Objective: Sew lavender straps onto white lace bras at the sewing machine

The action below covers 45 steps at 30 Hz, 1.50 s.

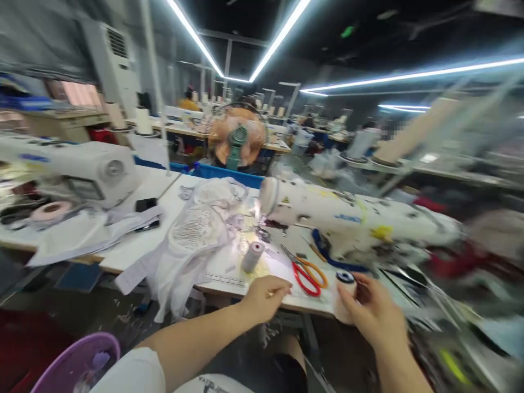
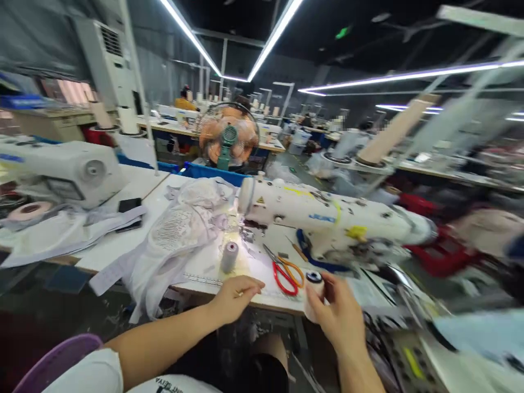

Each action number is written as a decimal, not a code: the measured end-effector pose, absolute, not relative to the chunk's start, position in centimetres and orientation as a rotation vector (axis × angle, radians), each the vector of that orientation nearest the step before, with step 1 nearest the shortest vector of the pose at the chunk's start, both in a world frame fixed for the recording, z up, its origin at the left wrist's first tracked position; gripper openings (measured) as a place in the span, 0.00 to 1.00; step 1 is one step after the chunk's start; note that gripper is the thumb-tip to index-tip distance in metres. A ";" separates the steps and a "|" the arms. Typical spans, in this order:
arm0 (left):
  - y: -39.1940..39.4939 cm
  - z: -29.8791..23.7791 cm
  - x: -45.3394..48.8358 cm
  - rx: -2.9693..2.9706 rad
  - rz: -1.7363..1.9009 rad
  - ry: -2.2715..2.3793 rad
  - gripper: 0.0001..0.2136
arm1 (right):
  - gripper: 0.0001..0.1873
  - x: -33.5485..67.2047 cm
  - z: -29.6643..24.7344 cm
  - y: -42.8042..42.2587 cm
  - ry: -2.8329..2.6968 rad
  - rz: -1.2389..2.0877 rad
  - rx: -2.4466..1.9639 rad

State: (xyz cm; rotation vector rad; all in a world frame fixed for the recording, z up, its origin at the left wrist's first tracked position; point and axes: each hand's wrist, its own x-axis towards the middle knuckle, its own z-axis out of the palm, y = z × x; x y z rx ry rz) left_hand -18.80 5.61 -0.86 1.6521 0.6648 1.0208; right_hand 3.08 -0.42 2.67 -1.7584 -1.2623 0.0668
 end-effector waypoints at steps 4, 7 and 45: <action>7.0 -0.5 -17.8 1.770 0.880 0.545 0.10 | 0.17 4.1 4.3 0.6 -0.930 0.181 -1.489; 7.9 0.0 -16.0 2.035 0.709 0.349 0.09 | 0.16 3.3 3.6 0.6 -0.911 0.140 -1.486; 10.3 -1.1 -17.1 2.113 0.336 0.236 0.11 | 0.13 4.3 -3.6 -6.8 -1.608 -0.204 -2.324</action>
